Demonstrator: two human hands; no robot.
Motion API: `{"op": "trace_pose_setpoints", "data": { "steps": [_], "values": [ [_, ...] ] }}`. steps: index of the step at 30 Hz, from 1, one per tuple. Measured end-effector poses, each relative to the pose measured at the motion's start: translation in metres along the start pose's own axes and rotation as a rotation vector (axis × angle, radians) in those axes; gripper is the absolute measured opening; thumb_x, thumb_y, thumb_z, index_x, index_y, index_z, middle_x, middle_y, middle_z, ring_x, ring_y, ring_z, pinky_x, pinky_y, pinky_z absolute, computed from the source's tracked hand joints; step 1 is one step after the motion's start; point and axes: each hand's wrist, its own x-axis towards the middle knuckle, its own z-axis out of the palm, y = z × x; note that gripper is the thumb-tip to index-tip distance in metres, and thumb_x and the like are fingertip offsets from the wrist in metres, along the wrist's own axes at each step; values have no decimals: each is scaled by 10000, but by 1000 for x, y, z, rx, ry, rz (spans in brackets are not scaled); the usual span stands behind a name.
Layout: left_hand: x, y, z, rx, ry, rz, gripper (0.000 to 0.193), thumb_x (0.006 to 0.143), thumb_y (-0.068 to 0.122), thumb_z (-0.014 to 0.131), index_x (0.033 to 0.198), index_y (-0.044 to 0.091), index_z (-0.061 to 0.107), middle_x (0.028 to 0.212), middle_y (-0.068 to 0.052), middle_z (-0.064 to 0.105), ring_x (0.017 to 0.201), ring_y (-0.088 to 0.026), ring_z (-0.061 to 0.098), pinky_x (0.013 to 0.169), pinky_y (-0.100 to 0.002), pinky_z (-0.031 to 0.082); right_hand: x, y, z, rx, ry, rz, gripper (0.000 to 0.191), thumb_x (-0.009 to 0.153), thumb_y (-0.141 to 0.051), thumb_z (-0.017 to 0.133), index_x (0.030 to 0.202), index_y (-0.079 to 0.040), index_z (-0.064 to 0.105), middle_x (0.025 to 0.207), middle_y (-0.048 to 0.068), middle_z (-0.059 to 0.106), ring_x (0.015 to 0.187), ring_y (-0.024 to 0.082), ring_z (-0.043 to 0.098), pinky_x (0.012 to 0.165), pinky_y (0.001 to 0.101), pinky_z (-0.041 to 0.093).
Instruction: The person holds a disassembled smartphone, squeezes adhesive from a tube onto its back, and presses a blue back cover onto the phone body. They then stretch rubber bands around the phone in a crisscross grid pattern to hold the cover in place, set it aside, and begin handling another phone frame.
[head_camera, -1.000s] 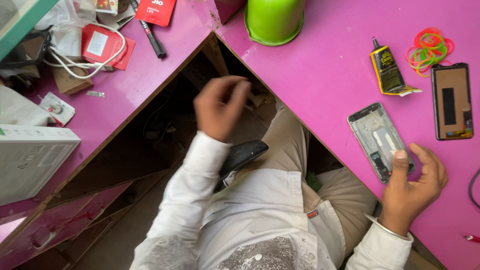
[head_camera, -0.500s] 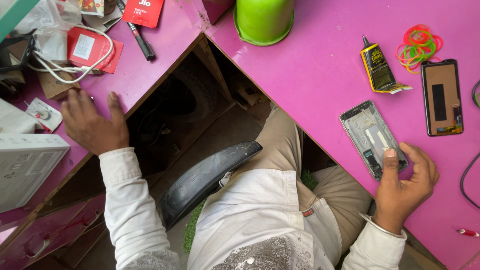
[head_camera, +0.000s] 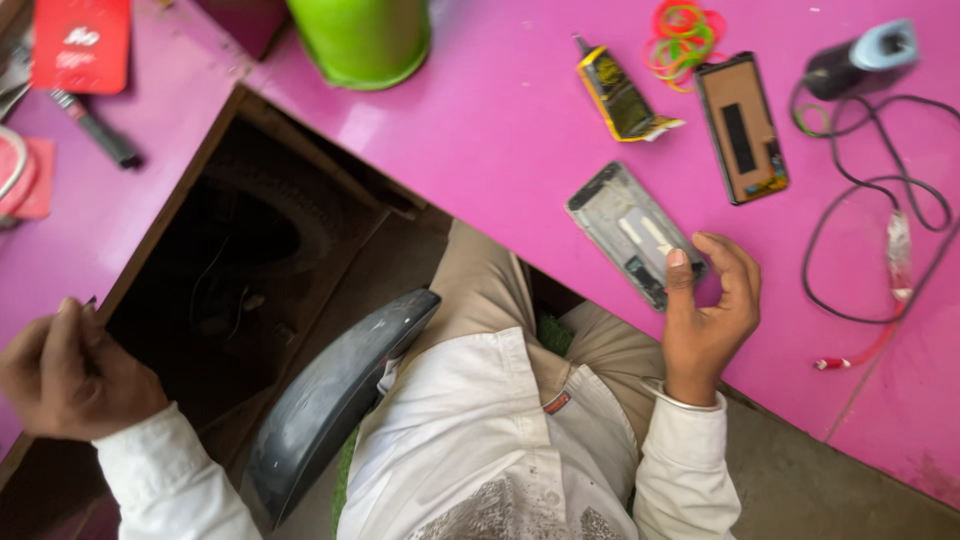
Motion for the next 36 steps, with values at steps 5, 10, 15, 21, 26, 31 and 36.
{"op": "trace_pose_setpoints", "data": {
  "steps": [5, 10, 15, 21, 26, 31, 36],
  "values": [
    [24, 131, 50, -639, -97, -162, 42, 1031, -19, 725, 1037, 8, 757, 1038, -118, 710, 935, -201, 706, 824, -310, 603, -18, -48, 4, 143, 51, -5, 177, 1028, -88, 740, 1183, -6, 713, 1173, 119, 696, 1018, 205, 665, 854, 279, 537],
    [0, 255, 89, -1266, -639, -372, 137, 896, -7, 784, 1030, 17, 785, 1014, -107, 766, 904, -150, 724, 786, -255, 583, -32, -89, 7, 534, -214, 73, 422, 953, -12, 742, 1349, 35, 604, 1191, 135, 682, 1041, 161, 681, 932, 293, 583],
    [-15, 288, 90, -1633, -791, -663, 187, 910, -53, 770, 1094, -26, 745, 1087, -117, 740, 974, -152, 727, 852, -254, 591, -32, -93, 0, 732, -132, 239, 402, 997, 26, 725, 1382, 30, 611, 1192, 135, 698, 1042, 146, 687, 947, 286, 578],
    [-29, 286, 91, -1700, -828, -710, 261, 921, -77, 754, 1176, -42, 706, 1114, -144, 737, 1028, -187, 731, 922, -292, 602, -35, -85, -1, 751, -97, 303, 377, 982, 70, 708, 1343, 31, 606, 1122, 135, 722, 1029, 155, 705, 937, 278, 587],
    [-33, 282, 92, -1794, -868, -688, 373, 944, -75, 712, 1305, -43, 626, 1179, -167, 733, 1134, -232, 730, 1023, -355, 613, -38, -86, 0, 792, -39, 320, 227, 1009, 61, 690, 1208, 4, 598, 1117, 129, 713, 1024, 157, 714, 928, 278, 597],
    [-32, 280, 94, -1731, -874, -684, 256, 952, -81, 722, 1206, -64, 691, 1139, -155, 730, 1053, -212, 739, 957, -327, 616, -37, -88, 2, 797, -53, 355, 268, 980, 68, 704, 1205, -2, 578, 1074, 141, 723, 997, 154, 719, 884, 273, 605],
    [-33, 281, 101, -1702, -921, -676, 167, 936, -67, 742, 1101, -48, 721, 1082, -126, 724, 989, -157, 711, 894, -269, 585, -38, -87, 5, 791, -38, 354, 330, 954, 75, 701, 1254, 10, 580, 1064, 152, 728, 982, 163, 719, 883, 276, 606]
  ]
}}
